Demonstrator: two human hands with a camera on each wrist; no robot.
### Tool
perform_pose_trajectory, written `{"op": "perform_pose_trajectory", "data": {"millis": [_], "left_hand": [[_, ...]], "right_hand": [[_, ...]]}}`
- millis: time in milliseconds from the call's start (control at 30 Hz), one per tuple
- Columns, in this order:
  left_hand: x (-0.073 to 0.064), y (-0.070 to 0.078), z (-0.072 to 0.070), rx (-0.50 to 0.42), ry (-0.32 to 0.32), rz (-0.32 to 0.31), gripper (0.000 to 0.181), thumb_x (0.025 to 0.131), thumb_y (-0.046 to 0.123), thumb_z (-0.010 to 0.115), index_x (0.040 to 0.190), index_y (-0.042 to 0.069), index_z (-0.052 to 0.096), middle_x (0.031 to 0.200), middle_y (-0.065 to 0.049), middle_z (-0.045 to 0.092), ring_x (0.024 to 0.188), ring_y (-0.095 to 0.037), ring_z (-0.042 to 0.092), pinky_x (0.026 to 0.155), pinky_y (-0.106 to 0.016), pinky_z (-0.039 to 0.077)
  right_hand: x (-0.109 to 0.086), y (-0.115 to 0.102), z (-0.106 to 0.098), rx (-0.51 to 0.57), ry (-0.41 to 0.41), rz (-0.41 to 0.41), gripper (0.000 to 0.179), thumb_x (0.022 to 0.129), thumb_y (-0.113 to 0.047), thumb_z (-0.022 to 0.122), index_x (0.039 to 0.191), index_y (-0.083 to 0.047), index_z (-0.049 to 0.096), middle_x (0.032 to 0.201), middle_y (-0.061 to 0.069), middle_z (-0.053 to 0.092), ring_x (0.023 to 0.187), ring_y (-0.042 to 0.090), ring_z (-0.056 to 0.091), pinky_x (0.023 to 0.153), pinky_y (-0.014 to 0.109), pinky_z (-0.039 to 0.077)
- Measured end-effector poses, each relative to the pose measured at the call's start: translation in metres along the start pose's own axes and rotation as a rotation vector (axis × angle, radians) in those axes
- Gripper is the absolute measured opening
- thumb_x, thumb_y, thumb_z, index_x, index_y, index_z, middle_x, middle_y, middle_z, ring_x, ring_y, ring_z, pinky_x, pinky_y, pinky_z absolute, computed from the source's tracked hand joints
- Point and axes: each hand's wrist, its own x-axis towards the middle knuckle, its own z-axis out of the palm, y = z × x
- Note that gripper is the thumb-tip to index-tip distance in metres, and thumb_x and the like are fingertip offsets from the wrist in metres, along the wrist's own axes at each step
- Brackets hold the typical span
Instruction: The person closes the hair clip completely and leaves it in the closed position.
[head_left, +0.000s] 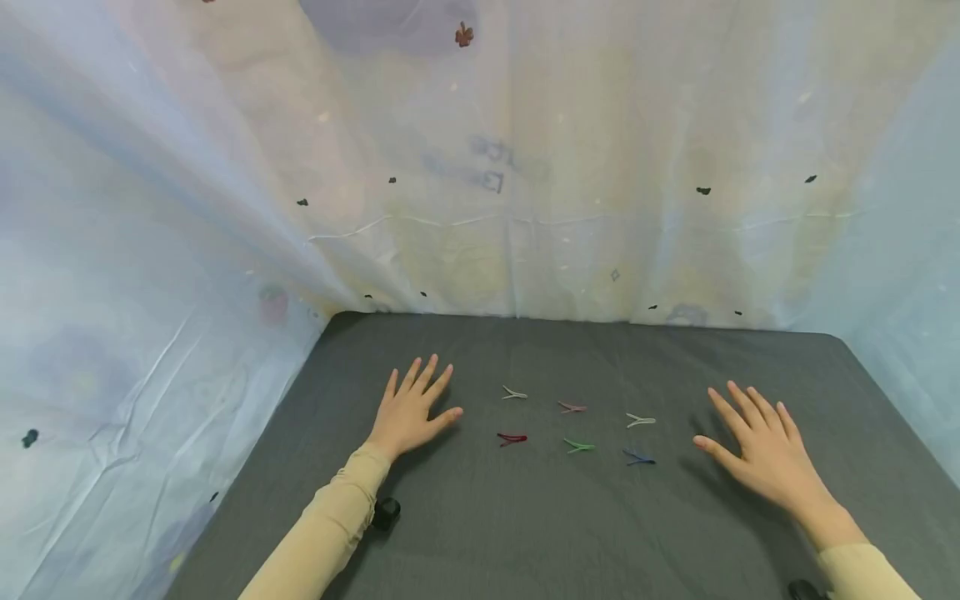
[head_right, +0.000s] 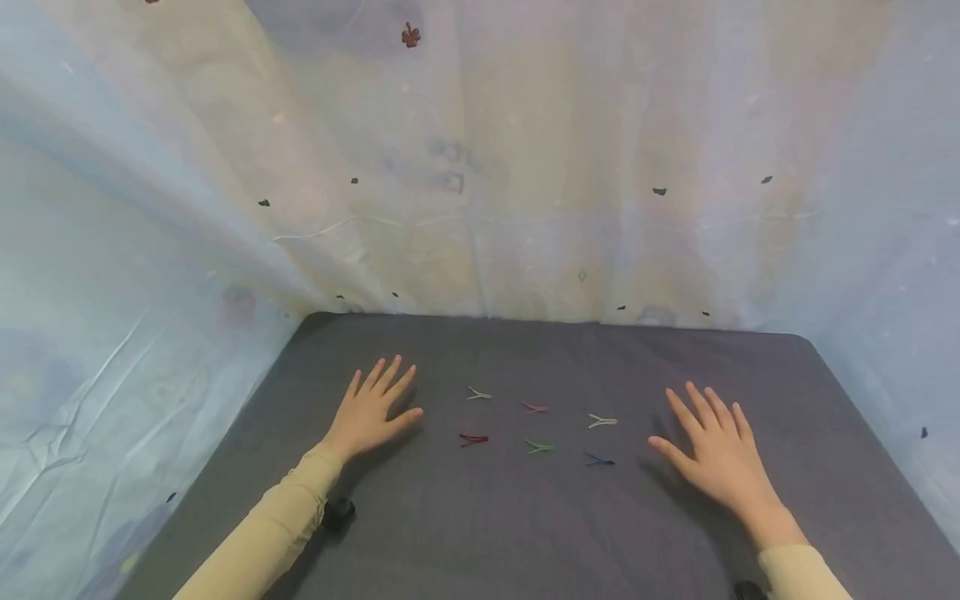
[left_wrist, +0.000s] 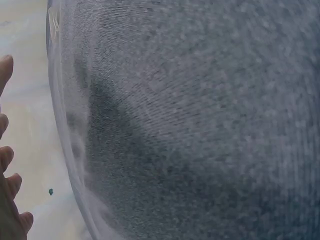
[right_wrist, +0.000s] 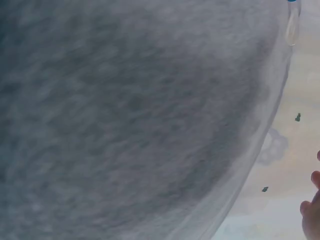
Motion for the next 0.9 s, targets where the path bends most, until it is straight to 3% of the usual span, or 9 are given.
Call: {"op": "perform_pose_trajectory", "data": {"millis": [167,333,467,700,900], "left_hand": [[0.005,0.002,-0.004,0.002,0.057,0.018,0.070,0.087,0.057,0.053,0.144,0.021,0.037,0.152,-0.009,0.031,0.138,-0.033,0.033,0.112,-0.056,0.020],[0.012,0.006,-0.008,-0.019,0.102,0.042,0.061,0.087,0.050,0.058,0.135,0.014,0.050,0.136,-0.012,0.050,0.120,-0.032,0.052,0.099,-0.051,0.040],[0.018,0.009,-0.007,-0.043,0.105,0.028,0.054,0.086,0.045,0.062,0.129,0.013,0.055,0.127,-0.010,0.057,0.112,-0.028,0.057,0.092,-0.047,0.046],[0.029,0.023,-0.005,-0.111,0.078,-0.013,0.047,0.086,0.038,0.065,0.125,0.014,0.058,0.121,-0.009,0.061,0.106,-0.026,0.060,0.086,-0.044,0.050],[0.039,0.031,-0.001,-0.181,0.044,-0.034,0.046,0.085,0.036,0.066,0.125,0.013,0.059,0.120,-0.008,0.062,0.107,-0.027,0.060,0.088,-0.044,0.049]], "right_hand": [[0.013,-0.010,-0.007,0.040,0.054,-0.026,0.078,0.086,-0.044,0.063,0.148,-0.015,0.026,0.150,0.020,0.028,0.138,0.042,0.022,0.113,0.058,0.006],[0.031,-0.026,-0.014,0.097,0.171,-0.087,0.070,0.081,-0.033,0.071,0.138,-0.004,0.043,0.136,0.026,0.044,0.120,0.046,0.042,0.096,0.060,0.030],[0.046,-0.041,-0.015,0.146,0.223,-0.117,0.062,0.080,-0.026,0.072,0.130,0.001,0.050,0.130,0.026,0.050,0.115,0.045,0.046,0.092,0.058,0.035],[0.069,-0.070,-0.008,0.178,0.220,-0.136,0.049,0.085,-0.021,0.068,0.125,0.002,0.053,0.125,0.023,0.053,0.113,0.041,0.049,0.091,0.056,0.039],[0.087,-0.095,0.001,0.246,0.141,-0.108,0.043,0.089,-0.024,0.063,0.125,-0.002,0.055,0.123,0.020,0.056,0.112,0.037,0.051,0.090,0.053,0.042]]}}
